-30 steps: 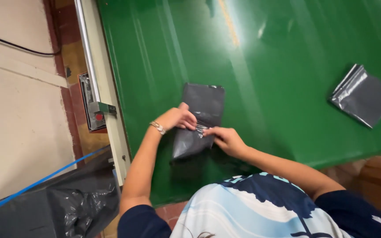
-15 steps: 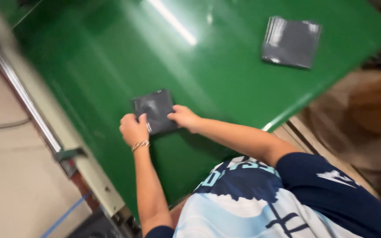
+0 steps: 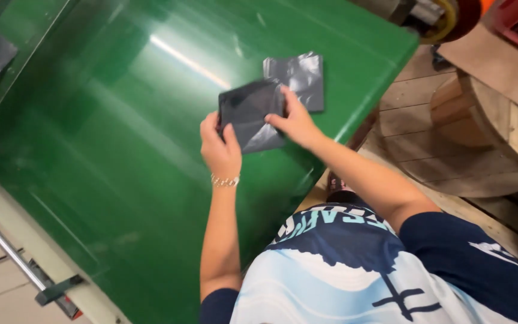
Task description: Picking up plastic bags from a conveyor belt, folding them into rectangles, and stacking them into a red plastic crate.
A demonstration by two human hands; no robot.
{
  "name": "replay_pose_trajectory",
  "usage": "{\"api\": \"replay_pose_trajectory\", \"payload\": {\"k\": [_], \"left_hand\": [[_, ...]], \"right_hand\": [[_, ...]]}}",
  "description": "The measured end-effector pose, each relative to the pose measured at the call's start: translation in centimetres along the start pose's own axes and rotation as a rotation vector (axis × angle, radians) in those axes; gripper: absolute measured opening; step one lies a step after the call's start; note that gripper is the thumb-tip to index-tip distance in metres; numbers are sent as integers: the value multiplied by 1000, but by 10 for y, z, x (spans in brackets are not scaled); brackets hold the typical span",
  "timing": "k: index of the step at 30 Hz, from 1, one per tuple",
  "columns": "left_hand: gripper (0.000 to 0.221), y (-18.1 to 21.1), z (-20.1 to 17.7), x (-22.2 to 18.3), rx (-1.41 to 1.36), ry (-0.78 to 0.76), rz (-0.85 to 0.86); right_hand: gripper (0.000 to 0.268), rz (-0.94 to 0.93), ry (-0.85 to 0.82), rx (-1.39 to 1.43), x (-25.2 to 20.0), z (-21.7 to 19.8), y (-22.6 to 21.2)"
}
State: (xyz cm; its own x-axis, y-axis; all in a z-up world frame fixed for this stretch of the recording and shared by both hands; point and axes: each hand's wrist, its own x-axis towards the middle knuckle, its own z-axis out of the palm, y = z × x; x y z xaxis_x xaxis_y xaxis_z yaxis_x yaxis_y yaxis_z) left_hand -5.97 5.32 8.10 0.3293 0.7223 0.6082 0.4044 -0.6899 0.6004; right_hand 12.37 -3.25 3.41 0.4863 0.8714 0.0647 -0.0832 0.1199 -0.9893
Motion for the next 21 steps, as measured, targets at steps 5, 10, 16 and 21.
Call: {"api": "replay_pose_trajectory", "payload": {"k": [5, 10, 16, 21], "left_hand": [[33, -3, 134, 26, 205, -81, -83], [34, -16, 192, 27, 335, -223, -89], [38, -31, 205, 14, 580, -262, -42], [51, -47, 219, 22, 663, -364, -378]], "right_hand": [[79, -101, 54, -31, 48, -94, 0], [87, 145, 90, -667, 69, -121, 10], [90, 205, -84, -841, 69, -125, -9], [90, 148, -168, -1078, 71, -127, -19]]}}
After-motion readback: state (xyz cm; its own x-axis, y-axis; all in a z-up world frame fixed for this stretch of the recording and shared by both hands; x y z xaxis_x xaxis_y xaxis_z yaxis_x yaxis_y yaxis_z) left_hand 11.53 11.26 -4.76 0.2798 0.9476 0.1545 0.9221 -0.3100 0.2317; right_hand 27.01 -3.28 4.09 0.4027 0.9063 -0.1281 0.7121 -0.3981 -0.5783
